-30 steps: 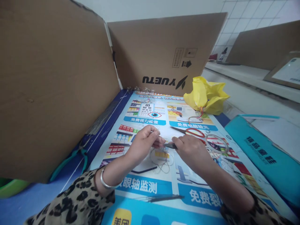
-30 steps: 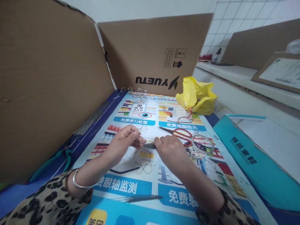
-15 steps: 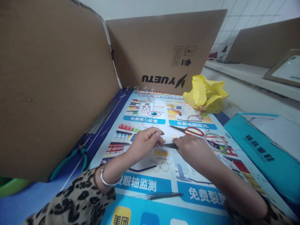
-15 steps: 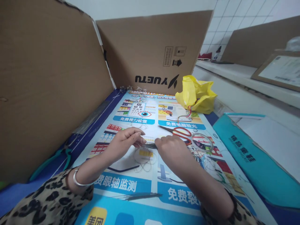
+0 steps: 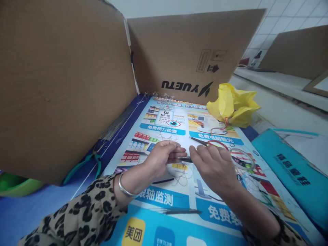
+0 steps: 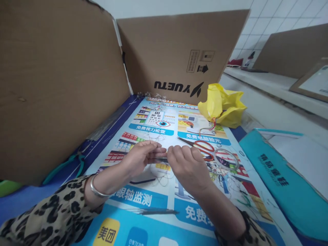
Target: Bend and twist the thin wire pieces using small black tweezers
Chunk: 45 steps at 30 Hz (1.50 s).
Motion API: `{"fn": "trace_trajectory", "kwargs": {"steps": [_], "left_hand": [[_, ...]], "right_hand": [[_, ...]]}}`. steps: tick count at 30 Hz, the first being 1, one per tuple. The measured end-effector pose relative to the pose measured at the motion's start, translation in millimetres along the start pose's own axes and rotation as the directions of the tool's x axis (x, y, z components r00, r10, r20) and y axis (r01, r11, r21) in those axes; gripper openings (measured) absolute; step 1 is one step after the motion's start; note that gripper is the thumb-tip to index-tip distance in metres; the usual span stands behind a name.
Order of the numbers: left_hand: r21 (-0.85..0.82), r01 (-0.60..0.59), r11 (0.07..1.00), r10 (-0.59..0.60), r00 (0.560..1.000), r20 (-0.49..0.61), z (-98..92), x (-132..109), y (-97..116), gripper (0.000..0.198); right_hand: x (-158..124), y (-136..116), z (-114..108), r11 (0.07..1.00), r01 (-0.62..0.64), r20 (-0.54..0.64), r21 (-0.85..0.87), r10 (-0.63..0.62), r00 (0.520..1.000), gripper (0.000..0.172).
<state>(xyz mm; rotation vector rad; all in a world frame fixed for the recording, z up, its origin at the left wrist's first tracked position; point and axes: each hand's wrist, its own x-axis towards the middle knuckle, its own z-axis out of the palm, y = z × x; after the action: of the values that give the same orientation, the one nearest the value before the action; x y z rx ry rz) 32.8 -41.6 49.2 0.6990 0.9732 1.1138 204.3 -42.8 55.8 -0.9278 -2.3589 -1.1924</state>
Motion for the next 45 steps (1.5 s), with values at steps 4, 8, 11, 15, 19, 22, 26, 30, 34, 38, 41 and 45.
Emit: {"fn": "trace_trajectory", "kwargs": {"steps": [4,8,11,15,19,22,26,30,34,38,41,45], "left_hand": [[-0.047,0.03,0.998,-0.03,1.0,-0.006,2.7,-3,-1,0.008],[-0.07,0.051,0.996,-0.052,0.998,-0.016,5.2,-3,-3,0.007],[-0.067,0.059,0.996,-0.061,0.998,-0.032,7.9,-4,-5,0.007],[-0.071,0.062,0.996,-0.064,0.998,-0.026,10.1,-5,-6,0.009],[-0.075,0.067,0.995,-0.067,0.998,-0.009,8.7,-4,-8,0.009],[-0.059,0.069,0.996,-0.069,0.998,-0.002,7.0,-3,-11,0.009],[-0.047,0.076,0.996,-0.076,0.997,0.008,7.0,-2,-11,0.011],[-0.042,0.091,0.995,-0.091,0.996,0.005,7.1,-1,-11,0.012],[-0.031,0.102,0.994,-0.102,0.995,0.01,4.8,0,-14,0.012],[-0.038,0.103,0.994,-0.102,0.994,0.033,3.6,-1,-15,0.012],[-0.028,0.105,0.994,-0.105,0.994,0.028,4.3,-2,-14,0.013],[0.079,-0.013,0.997,0.011,1.0,0.018,3.6,0,-11,0.015]], "right_hand": [[-1,-3,5,0.999,0.028,-0.058,-0.025,-0.029,0.998,0.019],[-2,-4,6,0.999,0.04,-0.091,-0.018,-0.042,0.995,0.023],[-2,-5,7,0.999,0.046,-0.09,-0.023,-0.048,0.995,0.024],[-1,-6,8,0.998,0.061,-0.078,-0.016,-0.062,0.995,0.023],[-1,-6,8,0.998,0.063,-0.062,0.005,-0.063,0.996,0.02],[-1,-6,9,0.998,0.063,-0.058,0.019,-0.061,0.996,0.018],[-1,-7,12,0.998,0.058,-0.072,0.038,-0.055,0.996,0.018],[-1,-8,14,0.996,0.06,-0.09,0.058,-0.055,0.994,0.018],[-3,-7,14,0.995,0.067,-0.099,0.074,-0.06,0.993,0.019],[-3,-7,16,0.993,0.073,-0.094,0.094,-0.064,0.994,0.021],[-3,-7,17,0.991,0.064,-0.097,0.114,-0.053,0.994,0.021],[-4,-7,15,0.993,0.039,-0.052,0.113,-0.033,0.998,0.02]]}}
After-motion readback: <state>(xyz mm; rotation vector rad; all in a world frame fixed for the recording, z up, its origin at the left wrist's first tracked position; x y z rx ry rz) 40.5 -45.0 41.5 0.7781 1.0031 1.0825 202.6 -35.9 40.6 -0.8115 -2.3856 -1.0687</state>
